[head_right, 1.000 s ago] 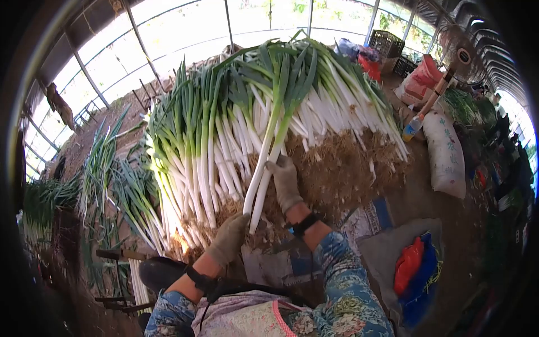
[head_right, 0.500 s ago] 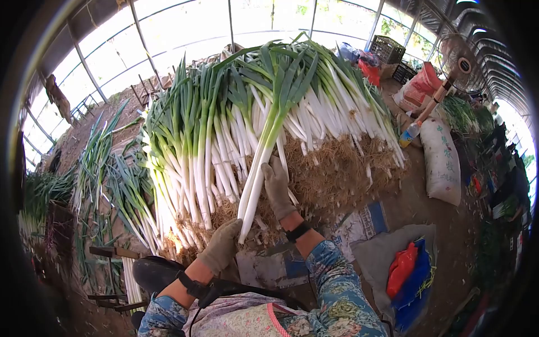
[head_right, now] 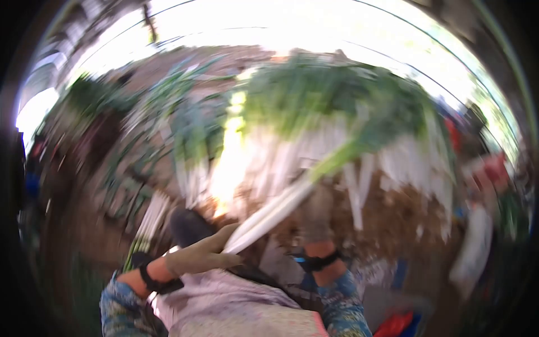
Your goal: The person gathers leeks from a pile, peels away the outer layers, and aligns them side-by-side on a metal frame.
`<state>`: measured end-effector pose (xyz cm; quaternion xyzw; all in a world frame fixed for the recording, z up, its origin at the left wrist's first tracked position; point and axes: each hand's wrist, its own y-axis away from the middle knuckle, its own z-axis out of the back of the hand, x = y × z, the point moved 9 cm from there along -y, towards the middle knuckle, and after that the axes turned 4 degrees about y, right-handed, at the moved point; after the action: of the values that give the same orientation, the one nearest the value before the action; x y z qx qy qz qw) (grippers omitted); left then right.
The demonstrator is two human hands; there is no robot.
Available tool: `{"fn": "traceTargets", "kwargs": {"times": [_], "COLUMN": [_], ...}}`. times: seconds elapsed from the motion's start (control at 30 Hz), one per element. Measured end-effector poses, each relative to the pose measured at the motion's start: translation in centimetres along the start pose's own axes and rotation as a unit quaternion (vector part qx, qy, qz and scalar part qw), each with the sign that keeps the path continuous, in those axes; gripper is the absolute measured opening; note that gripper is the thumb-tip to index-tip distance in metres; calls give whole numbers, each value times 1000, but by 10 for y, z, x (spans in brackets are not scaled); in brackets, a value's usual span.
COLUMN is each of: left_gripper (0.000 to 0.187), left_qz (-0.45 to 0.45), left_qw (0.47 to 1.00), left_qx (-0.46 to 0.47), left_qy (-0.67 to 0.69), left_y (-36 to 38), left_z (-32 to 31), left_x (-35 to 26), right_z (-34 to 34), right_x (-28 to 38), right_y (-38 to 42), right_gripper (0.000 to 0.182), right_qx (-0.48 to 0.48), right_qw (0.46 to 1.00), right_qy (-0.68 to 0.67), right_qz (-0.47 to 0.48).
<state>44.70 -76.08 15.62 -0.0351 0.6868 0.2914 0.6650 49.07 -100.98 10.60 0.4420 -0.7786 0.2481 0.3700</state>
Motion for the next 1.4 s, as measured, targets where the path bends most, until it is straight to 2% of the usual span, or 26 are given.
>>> {"fn": "traceTargets", "kwargs": {"times": [0.07, 0.1, 0.13, 0.2, 0.3, 0.33, 0.4, 0.43, 0.47, 0.53, 0.57, 0.63, 0.67, 0.73, 0.77, 0.8, 0.87, 0.97, 1.07, 1.13, 1.2, 1.23, 1.33, 1.37, 1.4], "left_gripper": [70, 66, 63, 65, 65, 65, 65, 68, 67, 67, 68, 71, 73, 76, 77, 76, 70, 65, 53, 47, 44, 42, 43, 45, 47], "left_qz": [-52, -39, -67, -22, 2, -16, -48, -66, -61, -54, -63, -50, -55, -78, -86, -100, -144, -174, -16, 60, 80, 83, 127, 124, 118], "left_qw": [982, 981, 978, 983, 965, 956, 930, 918, 907, 880, 867, 863, 862, 818, 791, 763, 682, 536, 554, 640, 656, 672, 687, 691, 697], "left_qx": [-124, -164, -187, -183, -262, -293, -362, -391, -416, -459, -478, -470, -469, -561, -603, -627, -696, -717, -744, -753, -728, -706, -685, -691, -694], "left_qy": [-133, -93, -61, 17, -12, -22, -38, -9, 30, 105, 123, 180, 181, 103, 64, 122, 170, 410, 373, 143, 183, 207, 209, 172, 135], "left_y": [43, 69, 93, 140, 211, 233, 276, 295, 312, 337, 345, 358, 365, 400, 417, 433, 466, 489, 493, 490, 478, 476, 461, 461, 458], "left_z": [22, 30, 34, 33, 37, 38, 35, 33, 30, 25, 23, 24, 27, 44, 52, 60, 83, 110, 136, 167, 190, 209, 258, 272, 285], "left_x": [2, 0, 3, 17, 29, 37, 55, 63, 76, 98, 112, 139, 152, 161, 166, 183, 215, 314, 409, 436, 473, 468, 473, 472, 472], "right_z": [-44, -72, -104, -141, -200, -231, -289, -313, -339, -406, -433, -489, -516, -572, -598, -616, -662, -700, -694, -671, -643, -628, -583, -565, -557], "right_x": [-18, -20, -24, -51, -97, -105, -113, -130, -146, -163, -169, -198, -210, -240, -243, -281, -321, -374, -456, -521, -579, -612, -674, -689, -698], "right_y": [8, 23, 37, 55, 82, 97, 127, 138, 147, 187, 196, 231, 252, 281, 291, 287, 292, 299, 311, 313, 313, 312, 312, 310, 308], "right_gripper": [33, 35, 35, 38, 46, 52, 56, 57, 55, 49, 46, 47, 47, 49, 51, 49, 45, 36, 44, 50, 52, 48, 43, 41, 41], "right_qx": [35, 43, 65, 54, 76, 174, 211, 275, 296, 372, 430, 498, 489, 578, 615, 651, 706, 740, 749, 758, 764, 756, 756, 737, 756], "right_qw": [999, 997, 997, 993, 975, 963, 959, 937, 931, 880, 884, 833, 826, 768, 745, 694, 649, 531, 444, 383, 341, 304, 219, 172, 200], "right_qy": [1, 60, -43, -67, -74, -12, 88, 82, 65, 19, 138, 120, 97, 118, 184, 243, 280, 341, 324, 359, 371, 401, 369, 376, 363], "right_qz": [3, 21, -9, -84, -193, -207, -169, -199, -203, -296, -120, -212, -262, -248, -180, -189, -52, 233, 370, 388, 403, 420, 494, 535, 506]}}
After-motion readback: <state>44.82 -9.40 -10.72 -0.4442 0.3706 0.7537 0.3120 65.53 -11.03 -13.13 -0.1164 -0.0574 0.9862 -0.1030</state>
